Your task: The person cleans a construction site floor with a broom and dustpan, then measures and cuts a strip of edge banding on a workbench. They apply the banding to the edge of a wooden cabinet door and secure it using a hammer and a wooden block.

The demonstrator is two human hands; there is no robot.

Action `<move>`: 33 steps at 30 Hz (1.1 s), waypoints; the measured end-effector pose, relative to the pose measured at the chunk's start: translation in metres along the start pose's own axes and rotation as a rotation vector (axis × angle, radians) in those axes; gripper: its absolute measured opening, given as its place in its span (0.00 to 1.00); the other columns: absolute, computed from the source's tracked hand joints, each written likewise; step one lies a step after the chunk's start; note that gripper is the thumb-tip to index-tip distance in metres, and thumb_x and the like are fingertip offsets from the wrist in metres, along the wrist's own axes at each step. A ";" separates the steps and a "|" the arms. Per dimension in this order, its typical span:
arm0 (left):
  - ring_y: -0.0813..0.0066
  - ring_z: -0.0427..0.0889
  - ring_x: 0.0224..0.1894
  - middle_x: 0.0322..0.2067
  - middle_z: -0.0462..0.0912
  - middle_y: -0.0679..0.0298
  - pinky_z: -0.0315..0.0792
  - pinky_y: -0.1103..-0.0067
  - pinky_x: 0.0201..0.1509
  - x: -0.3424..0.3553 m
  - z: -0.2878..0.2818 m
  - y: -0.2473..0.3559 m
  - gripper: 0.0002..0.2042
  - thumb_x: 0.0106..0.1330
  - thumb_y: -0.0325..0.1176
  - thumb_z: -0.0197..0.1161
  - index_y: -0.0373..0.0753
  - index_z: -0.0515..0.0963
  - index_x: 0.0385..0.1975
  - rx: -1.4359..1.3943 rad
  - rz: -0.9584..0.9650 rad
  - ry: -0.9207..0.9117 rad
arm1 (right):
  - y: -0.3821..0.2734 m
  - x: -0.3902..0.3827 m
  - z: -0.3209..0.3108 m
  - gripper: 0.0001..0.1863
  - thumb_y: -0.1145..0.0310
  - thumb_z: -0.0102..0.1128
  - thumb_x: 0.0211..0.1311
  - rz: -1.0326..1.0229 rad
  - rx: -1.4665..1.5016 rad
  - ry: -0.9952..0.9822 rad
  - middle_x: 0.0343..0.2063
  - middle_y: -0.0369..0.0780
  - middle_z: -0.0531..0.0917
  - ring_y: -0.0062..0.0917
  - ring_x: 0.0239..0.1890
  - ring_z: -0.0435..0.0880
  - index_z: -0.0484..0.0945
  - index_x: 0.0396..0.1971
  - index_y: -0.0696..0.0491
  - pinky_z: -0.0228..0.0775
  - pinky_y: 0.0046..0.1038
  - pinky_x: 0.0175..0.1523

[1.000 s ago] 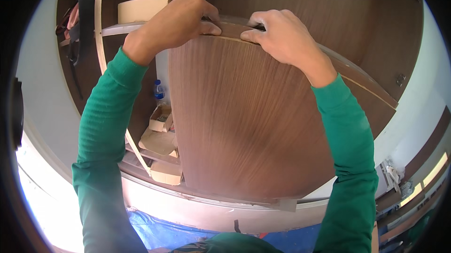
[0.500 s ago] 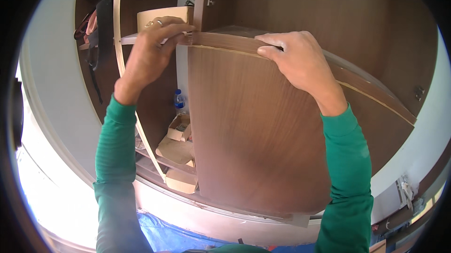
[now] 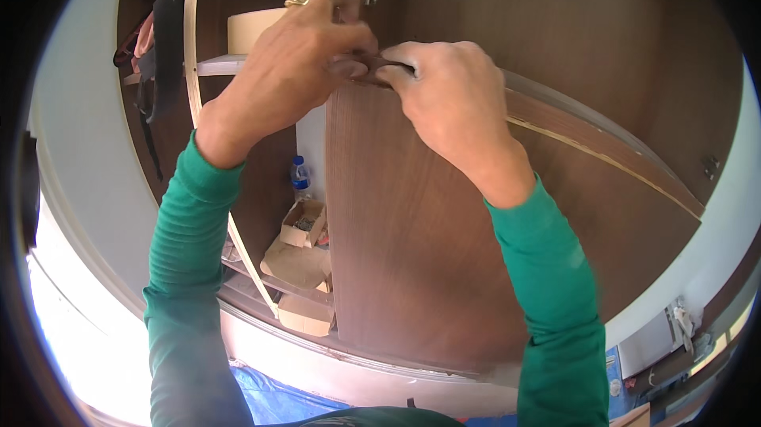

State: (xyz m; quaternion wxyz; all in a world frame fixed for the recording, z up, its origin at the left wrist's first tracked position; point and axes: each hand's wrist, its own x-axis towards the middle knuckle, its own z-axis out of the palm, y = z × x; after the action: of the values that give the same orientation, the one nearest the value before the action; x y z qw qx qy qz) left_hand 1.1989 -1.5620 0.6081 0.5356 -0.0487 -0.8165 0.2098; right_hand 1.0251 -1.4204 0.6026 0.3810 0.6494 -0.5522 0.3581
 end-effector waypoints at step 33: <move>0.51 0.81 0.56 0.47 0.85 0.53 0.69 0.61 0.66 -0.089 0.016 -0.041 0.14 0.67 0.28 0.71 0.35 0.83 0.52 -0.163 -0.361 0.157 | -0.034 0.042 -0.005 0.22 0.53 0.76 0.67 0.239 -0.118 -0.350 0.20 0.45 0.82 0.27 0.22 0.78 0.89 0.42 0.61 0.70 0.35 0.33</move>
State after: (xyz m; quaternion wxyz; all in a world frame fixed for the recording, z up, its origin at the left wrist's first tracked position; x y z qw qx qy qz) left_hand 1.2282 -1.6309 0.5428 0.6206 0.0389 -0.7821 0.0395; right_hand 1.0644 -1.4313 0.6386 0.2714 0.6083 -0.7028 0.2496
